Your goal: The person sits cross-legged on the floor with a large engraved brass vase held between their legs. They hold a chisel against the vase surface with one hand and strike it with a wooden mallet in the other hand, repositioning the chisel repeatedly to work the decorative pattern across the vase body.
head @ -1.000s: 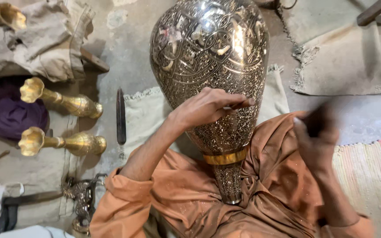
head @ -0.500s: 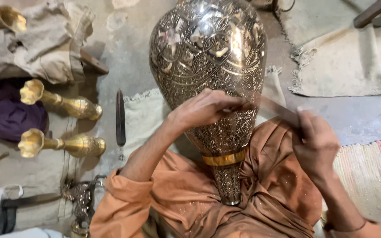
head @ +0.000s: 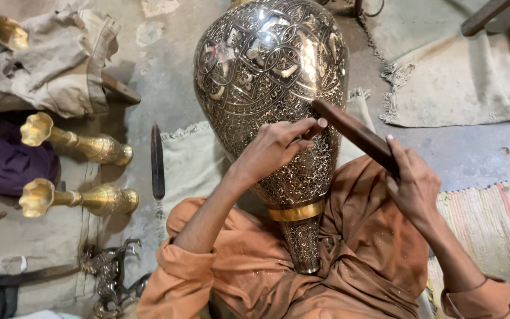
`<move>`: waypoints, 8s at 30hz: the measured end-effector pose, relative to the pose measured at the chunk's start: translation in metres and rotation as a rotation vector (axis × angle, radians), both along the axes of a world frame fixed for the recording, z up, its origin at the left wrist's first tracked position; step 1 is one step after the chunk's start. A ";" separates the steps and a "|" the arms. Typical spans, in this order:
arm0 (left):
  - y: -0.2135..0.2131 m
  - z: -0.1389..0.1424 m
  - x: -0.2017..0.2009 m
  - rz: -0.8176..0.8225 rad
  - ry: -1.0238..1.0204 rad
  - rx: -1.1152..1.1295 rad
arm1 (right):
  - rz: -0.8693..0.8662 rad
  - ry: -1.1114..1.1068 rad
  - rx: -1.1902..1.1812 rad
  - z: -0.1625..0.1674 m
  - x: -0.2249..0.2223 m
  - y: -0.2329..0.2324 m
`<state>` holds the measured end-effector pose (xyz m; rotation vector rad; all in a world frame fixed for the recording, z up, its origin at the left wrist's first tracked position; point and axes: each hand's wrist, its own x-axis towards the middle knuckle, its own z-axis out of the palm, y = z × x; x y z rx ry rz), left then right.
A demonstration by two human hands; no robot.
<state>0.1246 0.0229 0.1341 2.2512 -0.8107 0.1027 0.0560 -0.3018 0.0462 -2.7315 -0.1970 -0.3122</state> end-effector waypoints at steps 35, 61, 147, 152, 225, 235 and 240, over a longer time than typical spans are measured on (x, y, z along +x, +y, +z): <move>-0.003 -0.010 -0.038 0.156 -0.106 -0.296 | 0.096 -0.165 -0.202 0.039 0.001 -0.027; -0.050 -0.053 -0.079 0.569 -0.281 -0.441 | 0.304 -0.480 -0.427 0.119 0.019 -0.014; -0.035 -0.056 -0.072 0.392 -0.348 -0.326 | 0.371 -0.324 -0.354 0.129 0.026 -0.003; -0.034 -0.053 -0.075 0.442 -0.218 -0.311 | 0.356 -0.398 0.176 0.133 0.020 0.000; -0.045 -0.071 -0.063 0.539 -0.321 -0.327 | 0.274 -0.406 -0.541 0.104 0.043 -0.024; -0.042 -0.068 -0.064 0.473 -0.332 -0.332 | 0.433 -0.420 -0.004 0.137 0.032 0.001; -0.041 -0.063 -0.065 0.486 -0.296 -0.341 | 0.355 -0.531 -0.230 0.144 0.029 -0.010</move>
